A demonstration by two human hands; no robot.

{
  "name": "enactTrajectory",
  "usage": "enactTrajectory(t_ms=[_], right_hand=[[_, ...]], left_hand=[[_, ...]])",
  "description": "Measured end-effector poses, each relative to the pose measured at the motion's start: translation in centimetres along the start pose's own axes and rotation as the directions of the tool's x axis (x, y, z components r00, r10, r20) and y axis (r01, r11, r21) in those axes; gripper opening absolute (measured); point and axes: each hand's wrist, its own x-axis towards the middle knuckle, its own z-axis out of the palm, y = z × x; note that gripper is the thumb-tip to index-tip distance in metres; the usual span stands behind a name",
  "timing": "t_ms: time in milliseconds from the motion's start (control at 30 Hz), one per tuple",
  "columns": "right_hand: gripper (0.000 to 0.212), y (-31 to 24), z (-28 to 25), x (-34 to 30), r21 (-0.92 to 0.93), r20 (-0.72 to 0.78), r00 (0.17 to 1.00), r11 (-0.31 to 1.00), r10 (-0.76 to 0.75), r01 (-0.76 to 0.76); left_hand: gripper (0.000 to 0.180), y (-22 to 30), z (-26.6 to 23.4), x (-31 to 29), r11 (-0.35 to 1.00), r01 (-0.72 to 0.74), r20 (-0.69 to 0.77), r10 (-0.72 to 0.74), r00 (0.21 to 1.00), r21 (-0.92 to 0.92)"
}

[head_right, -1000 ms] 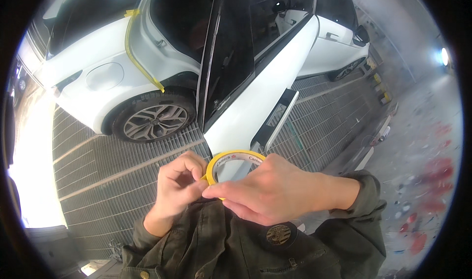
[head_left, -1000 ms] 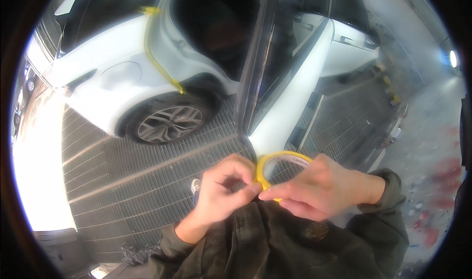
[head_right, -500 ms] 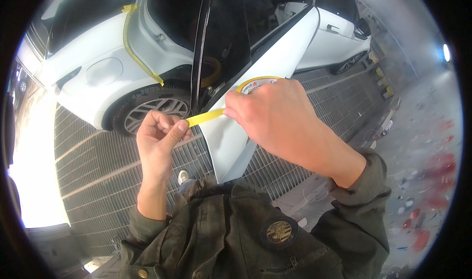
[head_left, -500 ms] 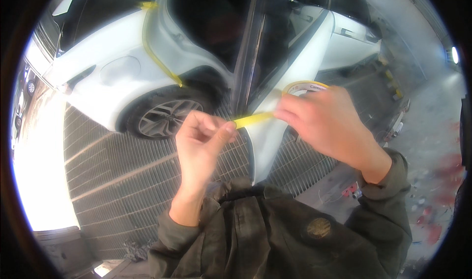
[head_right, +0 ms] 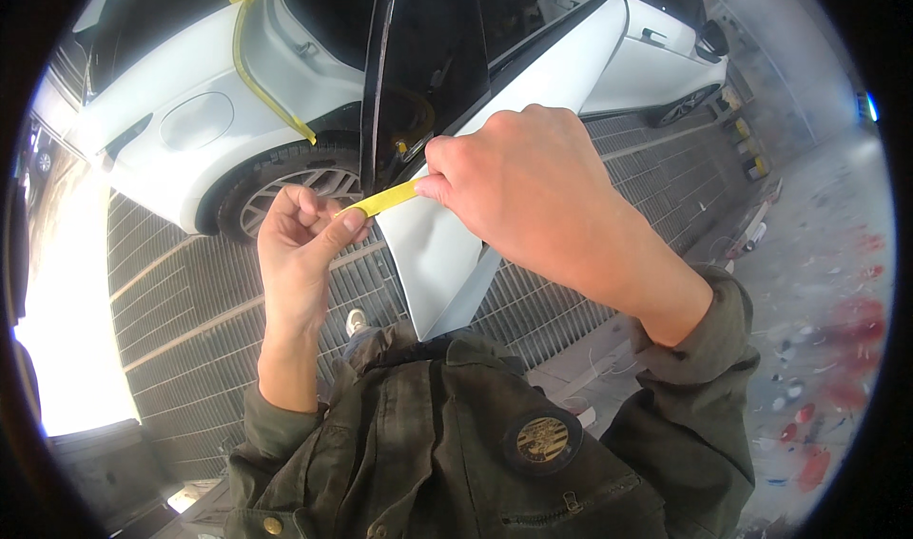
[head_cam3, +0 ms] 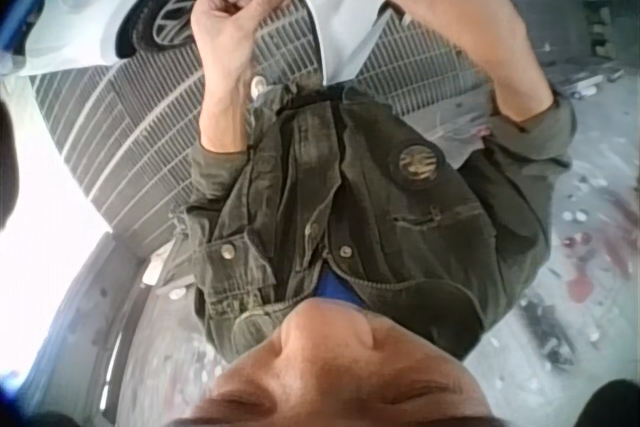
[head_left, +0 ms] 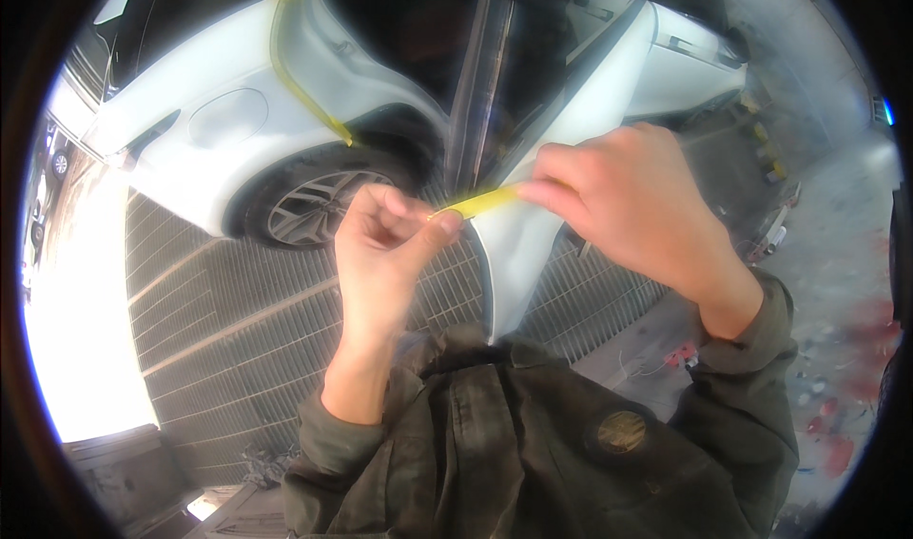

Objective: The person opens the rear passenger door of a white car and applies yellow masking tape along the door edge and lower body panel. The person smooths the tape and continues applying it around the door frame and adjacent panels.

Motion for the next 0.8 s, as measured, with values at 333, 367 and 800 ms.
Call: enactTrajectory(t_ms=[333,367,800], right_hand=[[0.023,0.08,0.01,0.15,0.011,-0.011,1.000,1.000,-0.023,0.023],[0.023,0.11,0.00,0.12,0.017,-0.014,1.000,1.000,-0.024,0.024],[0.022,0.17,0.28,0.08,0.023,-0.018,0.999,0.999,-0.028,0.029]], left_hand=[[0.030,0.31,0.07,-0.36,1.000,-0.003,-0.011,0.003,1.000,0.027],[0.030,0.17,-0.03,-0.35,1.000,-0.021,-0.006,0.021,1.000,0.016],[0.032,0.26,0.14,-0.61,0.998,-0.031,-0.053,0.034,0.998,0.052]])
